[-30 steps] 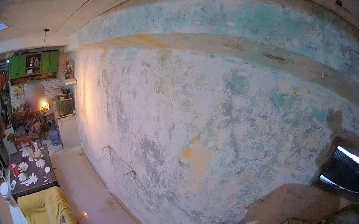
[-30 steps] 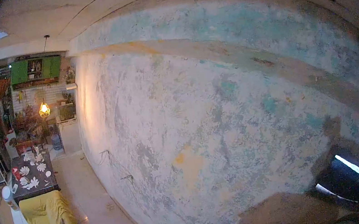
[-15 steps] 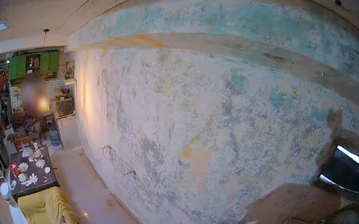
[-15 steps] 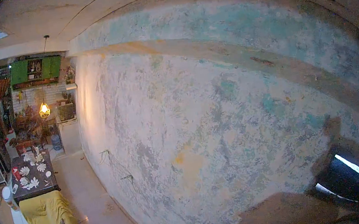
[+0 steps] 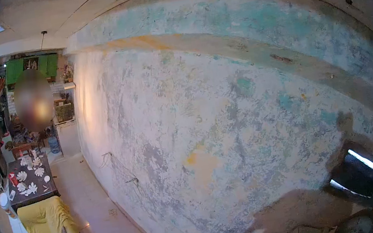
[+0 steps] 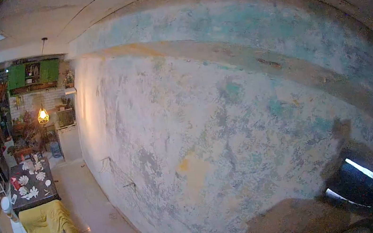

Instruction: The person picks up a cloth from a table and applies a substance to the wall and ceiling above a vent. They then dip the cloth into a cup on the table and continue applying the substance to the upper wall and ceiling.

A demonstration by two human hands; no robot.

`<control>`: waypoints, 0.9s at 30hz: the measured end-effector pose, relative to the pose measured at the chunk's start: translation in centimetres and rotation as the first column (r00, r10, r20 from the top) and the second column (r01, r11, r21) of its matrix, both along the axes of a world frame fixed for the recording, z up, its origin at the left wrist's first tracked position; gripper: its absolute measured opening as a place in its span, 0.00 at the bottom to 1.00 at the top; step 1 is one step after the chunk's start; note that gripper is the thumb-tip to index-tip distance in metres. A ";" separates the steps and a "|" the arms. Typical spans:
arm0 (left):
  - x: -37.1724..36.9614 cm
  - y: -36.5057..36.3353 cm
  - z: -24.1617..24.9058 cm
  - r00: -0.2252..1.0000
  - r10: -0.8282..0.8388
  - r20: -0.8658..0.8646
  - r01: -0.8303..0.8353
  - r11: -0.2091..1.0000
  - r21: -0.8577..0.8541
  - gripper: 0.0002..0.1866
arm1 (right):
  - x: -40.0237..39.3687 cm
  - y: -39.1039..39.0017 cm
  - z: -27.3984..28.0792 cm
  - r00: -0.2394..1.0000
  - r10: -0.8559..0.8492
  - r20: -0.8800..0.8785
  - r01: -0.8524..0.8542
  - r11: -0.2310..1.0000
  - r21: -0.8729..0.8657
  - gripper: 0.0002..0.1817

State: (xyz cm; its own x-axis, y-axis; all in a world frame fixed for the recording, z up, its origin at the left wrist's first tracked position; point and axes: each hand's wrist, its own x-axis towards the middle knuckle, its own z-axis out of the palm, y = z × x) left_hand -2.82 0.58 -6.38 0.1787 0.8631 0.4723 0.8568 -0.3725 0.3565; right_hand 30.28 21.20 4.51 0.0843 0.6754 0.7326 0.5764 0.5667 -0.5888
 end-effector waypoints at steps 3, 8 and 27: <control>0.1 0.7 -1.6 0.998 -0.026 0.054 0.015 0.980 0.198 0.19 | -0.6 0.0 -0.1 1.000 0.005 0.005 -0.005 1.000 0.007 0.14; 0.3 0.5 -0.6 0.997 0.046 -0.062 -0.056 0.985 -0.166 0.21 | 0.0 0.0 0.2 1.000 0.017 0.012 -0.017 1.000 0.015 0.14; 0.4 1.2 -2.0 0.998 0.054 -0.043 -0.057 0.995 -0.087 0.21 | 0.4 -0.4 0.1 0.999 0.037 0.030 -0.038 0.999 0.029 0.14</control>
